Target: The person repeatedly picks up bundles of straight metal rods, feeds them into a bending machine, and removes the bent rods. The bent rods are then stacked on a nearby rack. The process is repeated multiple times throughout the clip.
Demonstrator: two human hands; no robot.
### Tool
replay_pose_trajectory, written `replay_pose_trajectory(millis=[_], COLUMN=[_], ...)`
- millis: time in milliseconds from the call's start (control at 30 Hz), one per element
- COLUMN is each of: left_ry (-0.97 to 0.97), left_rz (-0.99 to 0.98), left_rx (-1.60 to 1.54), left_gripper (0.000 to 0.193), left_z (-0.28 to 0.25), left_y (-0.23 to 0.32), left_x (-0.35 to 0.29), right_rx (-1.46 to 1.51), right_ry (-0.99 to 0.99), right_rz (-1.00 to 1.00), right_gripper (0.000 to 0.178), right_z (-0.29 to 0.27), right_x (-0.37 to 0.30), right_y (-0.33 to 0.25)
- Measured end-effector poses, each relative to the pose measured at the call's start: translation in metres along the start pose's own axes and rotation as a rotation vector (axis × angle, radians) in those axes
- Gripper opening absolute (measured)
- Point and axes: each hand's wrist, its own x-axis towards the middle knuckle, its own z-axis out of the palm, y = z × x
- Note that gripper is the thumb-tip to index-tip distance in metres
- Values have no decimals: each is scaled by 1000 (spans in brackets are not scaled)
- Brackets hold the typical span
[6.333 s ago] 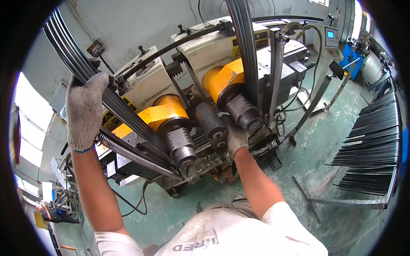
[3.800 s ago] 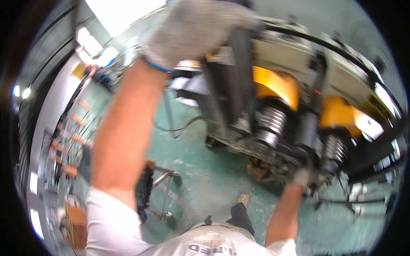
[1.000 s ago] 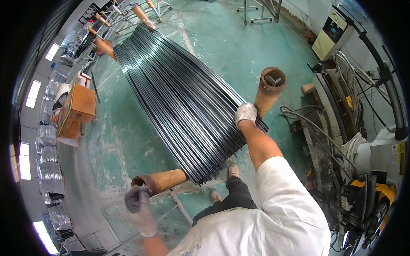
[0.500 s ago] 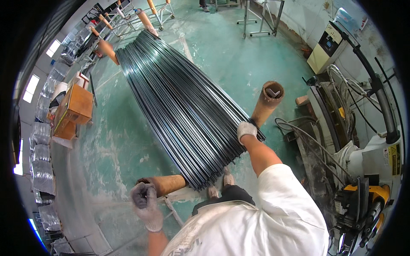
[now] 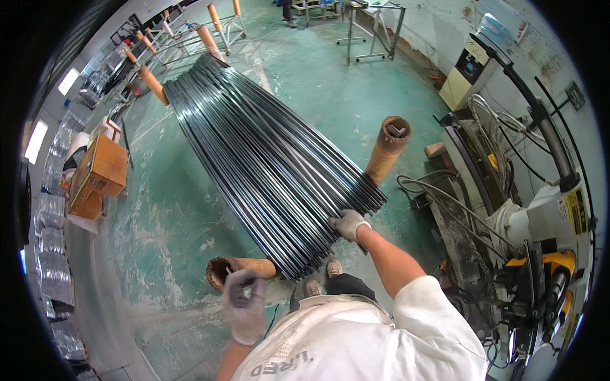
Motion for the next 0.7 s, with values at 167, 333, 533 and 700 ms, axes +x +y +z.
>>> replay_pose_trajectory(millis=[167,333,533,700], left_ry=[-415,-484,-228,-413], left_rz=[-392,-724,-1222,-1110], left_rx=[-152,-460,-971,-829], left_gripper=[21,42,25,20], left_z=[47,102,189,204], left_y=[-73,-195,-215,-208], left_x=[-2,19,42,1], right_rx=[-193,-356,-432,-348], right_ry=[31,135,269,643], right_rz=[84,324,507,496], right_gripper=[58,58,36,20], right_z=[16,33,86,89], right_x=[-138,-347,-516,-498], right_y=[60,166,257,293])
